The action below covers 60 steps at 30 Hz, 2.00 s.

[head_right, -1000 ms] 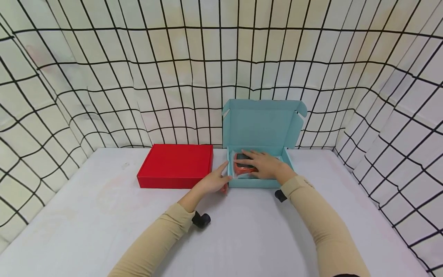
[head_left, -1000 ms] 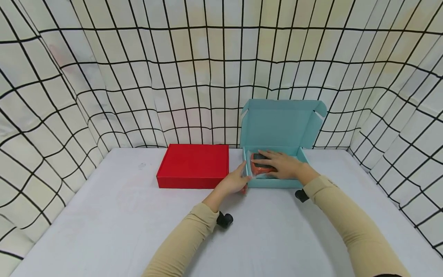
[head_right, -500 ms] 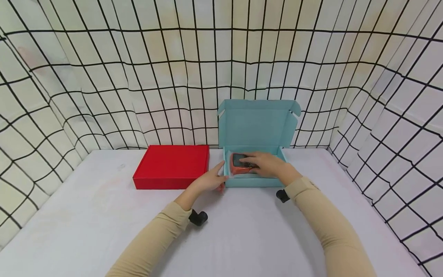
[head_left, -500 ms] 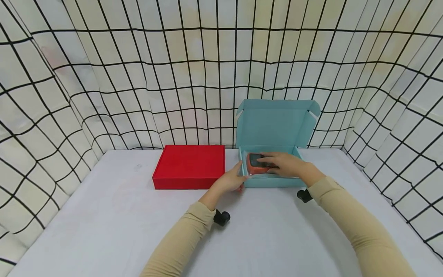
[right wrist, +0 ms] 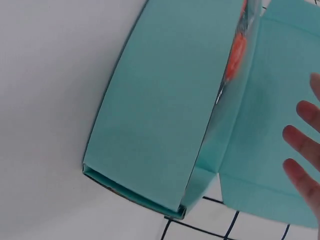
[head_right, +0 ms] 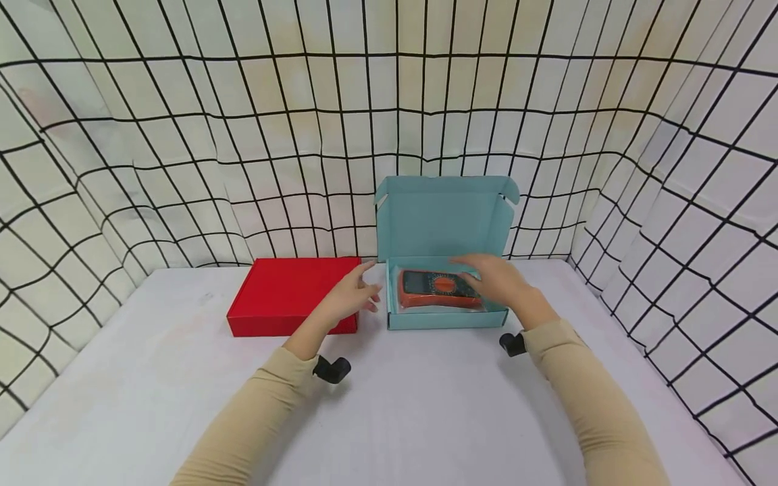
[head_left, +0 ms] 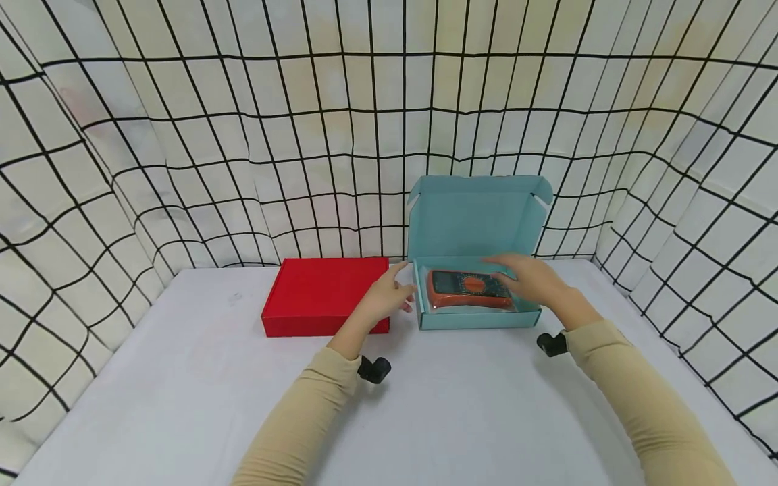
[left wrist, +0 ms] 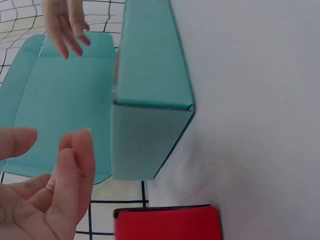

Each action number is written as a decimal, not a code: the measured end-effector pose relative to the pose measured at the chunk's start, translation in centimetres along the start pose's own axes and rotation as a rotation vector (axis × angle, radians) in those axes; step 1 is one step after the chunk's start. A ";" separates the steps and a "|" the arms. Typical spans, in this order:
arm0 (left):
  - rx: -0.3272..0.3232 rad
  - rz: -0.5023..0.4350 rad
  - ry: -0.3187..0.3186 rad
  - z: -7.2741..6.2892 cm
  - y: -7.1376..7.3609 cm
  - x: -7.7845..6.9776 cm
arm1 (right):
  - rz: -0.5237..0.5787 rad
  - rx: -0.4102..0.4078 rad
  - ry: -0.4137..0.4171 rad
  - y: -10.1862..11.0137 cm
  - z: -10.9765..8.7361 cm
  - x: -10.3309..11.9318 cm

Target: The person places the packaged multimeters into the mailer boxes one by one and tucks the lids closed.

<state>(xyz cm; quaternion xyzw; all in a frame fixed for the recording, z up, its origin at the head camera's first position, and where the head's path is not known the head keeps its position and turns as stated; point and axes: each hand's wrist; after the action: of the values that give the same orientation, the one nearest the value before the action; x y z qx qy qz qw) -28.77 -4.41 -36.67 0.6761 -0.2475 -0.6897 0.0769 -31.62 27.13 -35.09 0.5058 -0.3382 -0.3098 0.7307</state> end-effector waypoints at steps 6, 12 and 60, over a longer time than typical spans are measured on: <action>-0.117 -0.127 -0.037 0.3 1.6 -0.6 | 0.093 -0.290 -0.135 0.2 -0.7 -0.9; -0.215 -0.253 -0.095 0.8 2.0 -0.7 | 0.236 -0.608 -0.257 -0.4 -0.9 -1.8; 0.045 -0.472 -0.120 3.4 -1.8 -0.1 | 1.006 -0.297 -0.398 0.0 -0.9 0.9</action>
<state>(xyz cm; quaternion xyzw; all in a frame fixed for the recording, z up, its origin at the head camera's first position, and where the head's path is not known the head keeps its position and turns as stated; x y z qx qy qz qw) -31.70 -2.02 -37.53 0.6748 -0.1020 -0.7216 -0.1165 -30.32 26.87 -35.21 0.1054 -0.6219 -0.0569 0.7739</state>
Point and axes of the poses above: each hand's wrist, its own z-axis towards the middle knuckle, its own y-axis out of the back of the hand, x = y × z, and after that the axes turned 1 degree about y, right-handed
